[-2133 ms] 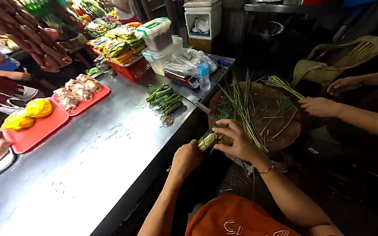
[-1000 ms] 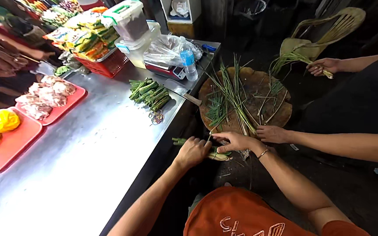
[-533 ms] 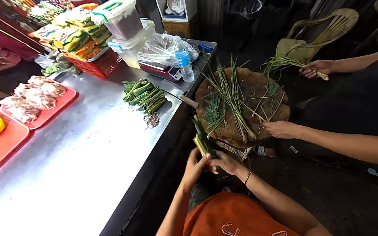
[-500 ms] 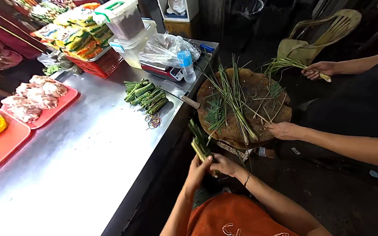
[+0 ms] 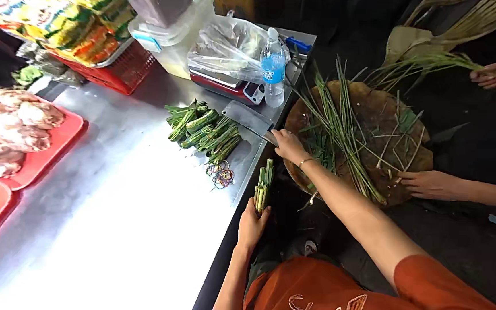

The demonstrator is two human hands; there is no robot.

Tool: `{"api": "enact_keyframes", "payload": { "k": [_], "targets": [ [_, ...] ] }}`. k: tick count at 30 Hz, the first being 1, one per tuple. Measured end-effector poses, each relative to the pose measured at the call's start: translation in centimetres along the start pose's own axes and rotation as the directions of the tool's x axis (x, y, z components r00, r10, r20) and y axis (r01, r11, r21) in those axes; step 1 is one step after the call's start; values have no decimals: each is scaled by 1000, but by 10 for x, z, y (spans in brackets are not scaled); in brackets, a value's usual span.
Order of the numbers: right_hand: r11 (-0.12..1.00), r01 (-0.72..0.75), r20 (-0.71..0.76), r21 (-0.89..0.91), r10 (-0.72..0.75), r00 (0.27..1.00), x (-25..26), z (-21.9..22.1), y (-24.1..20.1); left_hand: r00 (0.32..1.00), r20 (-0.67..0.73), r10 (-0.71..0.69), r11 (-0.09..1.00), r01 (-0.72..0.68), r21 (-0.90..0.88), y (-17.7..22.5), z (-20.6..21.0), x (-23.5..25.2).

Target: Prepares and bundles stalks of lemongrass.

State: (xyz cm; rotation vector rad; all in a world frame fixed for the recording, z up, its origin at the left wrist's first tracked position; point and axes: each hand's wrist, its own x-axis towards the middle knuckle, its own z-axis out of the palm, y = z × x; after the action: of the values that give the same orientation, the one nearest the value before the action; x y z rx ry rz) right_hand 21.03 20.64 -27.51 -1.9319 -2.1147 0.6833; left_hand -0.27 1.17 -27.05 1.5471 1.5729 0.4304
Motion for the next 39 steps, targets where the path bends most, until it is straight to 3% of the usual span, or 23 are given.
{"api": "enact_keyframes", "payload": {
  "k": [2,5,7,9,11,14,19,23,26,32,34,39],
  "targets": [
    [997,-71,68,-24,73,995,29,17,-6,996,85,-15,998,10,59,-5,-6,13],
    [992,-128,31,-17,128,991,21,24,-14,952,287,-107,993,85,87,-18,-5,22],
    [984,-159,-13,85,161,987,-16,18,-14,901,393,-183,983,156,99,-31,0,26],
    [939,-228,76,258,216,973,-65,15,2,872,433,-230,972,229,56,-42,7,25],
    [836,-326,198,441,263,944,-128,15,18,859,438,-266,952,306,-23,-46,13,23],
    [685,-453,270,571,364,891,-204,21,26,869,409,-279,934,345,-94,-51,28,25],
    [441,-568,391,695,431,813,-234,35,54,900,396,-185,969,234,-80,-31,35,58],
    [308,-536,338,786,512,790,-244,34,77,919,394,0,988,-61,142,5,31,97],
    [351,-534,244,769,611,753,-254,31,80,870,491,49,902,-250,353,33,32,128],
    [715,-443,-45,541,551,833,-268,14,48,749,662,-32,755,-416,507,52,40,173],
    [773,-462,-55,434,535,843,-263,14,33,746,664,-51,742,-417,525,53,41,179],
    [786,-526,28,325,548,836,-252,25,21,760,642,-96,673,-426,605,67,40,187]
  ]
}}
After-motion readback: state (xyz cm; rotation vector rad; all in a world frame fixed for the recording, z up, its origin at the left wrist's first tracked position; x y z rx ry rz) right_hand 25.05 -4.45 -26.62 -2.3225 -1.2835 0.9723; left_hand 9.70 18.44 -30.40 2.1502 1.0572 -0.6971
